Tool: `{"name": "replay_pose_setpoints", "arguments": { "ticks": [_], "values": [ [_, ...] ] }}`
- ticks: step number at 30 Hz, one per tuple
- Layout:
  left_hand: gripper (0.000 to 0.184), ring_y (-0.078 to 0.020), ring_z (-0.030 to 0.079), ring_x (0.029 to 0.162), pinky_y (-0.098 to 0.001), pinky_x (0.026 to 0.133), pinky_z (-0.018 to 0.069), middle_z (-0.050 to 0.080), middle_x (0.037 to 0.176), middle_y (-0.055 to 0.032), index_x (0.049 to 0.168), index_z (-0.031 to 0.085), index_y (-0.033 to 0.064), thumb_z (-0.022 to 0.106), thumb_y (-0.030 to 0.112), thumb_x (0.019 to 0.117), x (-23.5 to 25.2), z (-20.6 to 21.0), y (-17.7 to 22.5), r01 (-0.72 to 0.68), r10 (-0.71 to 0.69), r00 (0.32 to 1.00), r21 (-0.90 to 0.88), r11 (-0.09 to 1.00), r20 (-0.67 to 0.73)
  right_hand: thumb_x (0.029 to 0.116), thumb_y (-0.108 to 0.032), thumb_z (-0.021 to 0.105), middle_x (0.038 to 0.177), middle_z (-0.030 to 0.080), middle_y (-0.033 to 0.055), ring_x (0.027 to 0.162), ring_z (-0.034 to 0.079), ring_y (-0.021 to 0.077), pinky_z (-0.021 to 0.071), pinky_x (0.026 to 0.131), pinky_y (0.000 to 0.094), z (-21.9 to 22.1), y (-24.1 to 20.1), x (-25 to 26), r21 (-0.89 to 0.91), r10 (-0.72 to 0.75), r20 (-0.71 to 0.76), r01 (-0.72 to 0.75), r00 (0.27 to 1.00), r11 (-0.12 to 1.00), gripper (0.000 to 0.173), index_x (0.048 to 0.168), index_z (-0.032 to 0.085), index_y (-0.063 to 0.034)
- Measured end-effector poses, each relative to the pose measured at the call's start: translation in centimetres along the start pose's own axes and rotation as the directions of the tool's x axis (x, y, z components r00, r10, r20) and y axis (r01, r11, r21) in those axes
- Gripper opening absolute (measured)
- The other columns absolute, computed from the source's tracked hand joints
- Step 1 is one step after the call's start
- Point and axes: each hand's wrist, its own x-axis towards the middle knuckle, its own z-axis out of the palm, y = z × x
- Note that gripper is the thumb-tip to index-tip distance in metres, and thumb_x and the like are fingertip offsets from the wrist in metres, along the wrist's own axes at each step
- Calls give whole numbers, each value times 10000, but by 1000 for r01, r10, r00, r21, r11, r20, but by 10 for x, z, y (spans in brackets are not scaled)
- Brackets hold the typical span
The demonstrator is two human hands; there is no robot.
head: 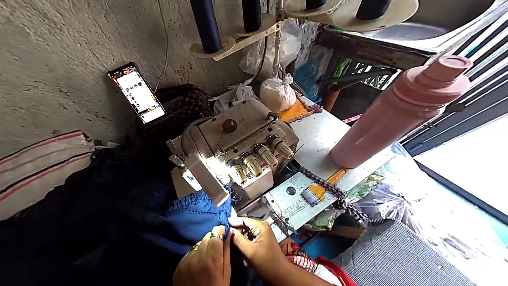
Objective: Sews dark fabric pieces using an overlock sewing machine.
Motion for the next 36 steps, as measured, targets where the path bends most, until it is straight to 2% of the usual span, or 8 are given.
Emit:
{"name": "replay_pose_setpoints", "arguments": {
  "ticks": [4, 9, 15, 19, 24, 28, 32, 36],
  "values": [
    [270, -333, 722, 854, -428, 715, 584, 702, 1004, -249, 1064, 662, -114, 571, 128, 985, 0, 11, -17, 105, -111, 993, -155, 982, -28, 911, -127, 670, 685, 604, -20, 544, 498, 10, 440, 523, 174, -14, 22, 6, -163, -215, -41, 206, 976, 965, 523, 1410, 582, 0],
    [321, -306, 715, 748, -398, 654, 559, 697, 834, -231, 1137, 627, -120, 453, 122, 1018, 6, 25, -23, 185, -199, 977, -154, 970, -81, 937, -202, 675, 817, 654, 6, 629, 555, 37, 468, 549, 182, -18, 16, 27, -465, -544, -45, 464, 838, 754, 262, 1165, 729, -85],
    [499, -335, 735, 732, -510, 644, 563, 744, 829, -188, 1066, 737, -66, 682, 398, 890, 19, 8, -28, 139, -127, 987, -122, 983, 103, 899, -269, 614, 819, 688, 43, 624, 651, 158, 484, 477, 371, -25, 15, 42, -681, -418, -47, 277, 907, 678, 198, 891, 715, -99],
    [424, -358, 729, 693, -544, 582, 541, 744, 800, -170, 1078, 759, -18, 647, 350, 898, 25, 4, -33, 107, -99, 980, -38, 994, 173, 940, -224, 652, 829, 678, 19, 651, 605, 59, 507, 559, 217, -26, 15, 36, -533, -533, -50, 429, 845, 730, 202, 1056, 694, -65],
    [310, -274, 669, 645, -431, 528, 509, 651, 746, -114, 865, 755, 26, 584, 281, 902, 31, 7, -35, 18, -17, 998, -14, 1000, 63, 864, -180, 675, 815, 653, 4, 629, 580, 68, 478, 526, 237, -16, 14, 36, -508, -506, 31, 449, 862, 735, 191, 1022, 775, -141],
    [327, -354, 705, 641, -479, 535, 531, 686, 726, -198, 934, 726, -70, 504, 165, 984, 31, 5, -26, 47, -49, 995, 25, 999, 84, 879, -172, 640, 750, 606, -1, 622, 574, 74, 464, 520, 239, -19, 15, 35, -517, -486, 81, 453, 870, 726, 205, 999, 806, -169],
    [497, -357, 665, 572, -513, 483, 480, 638, 630, -148, 909, 727, -11, 592, 466, 936, 34, -5, -24, 85, -104, 965, 88, 992, 242, 853, -177, 648, 739, 596, 15, 606, 583, 108, 458, 490, 291, -25, 10, 40, -548, -470, 144, 466, 871, 695, 213, 993, 808, -189],
    [202, -351, 657, 533, -502, 438, 456, 625, 595, -140, 770, 698, 18, 683, 196, 865, 33, -8, -13, 21, -46, 983, 140, 990, 180, 893, -189, 630, 791, 630, 2, 681, 604, 88, 486, 564, 282, -30, 9, 44, -463, -392, 161, 420, 906, 780, 217, 1014, 810, -184]
  ]
}}
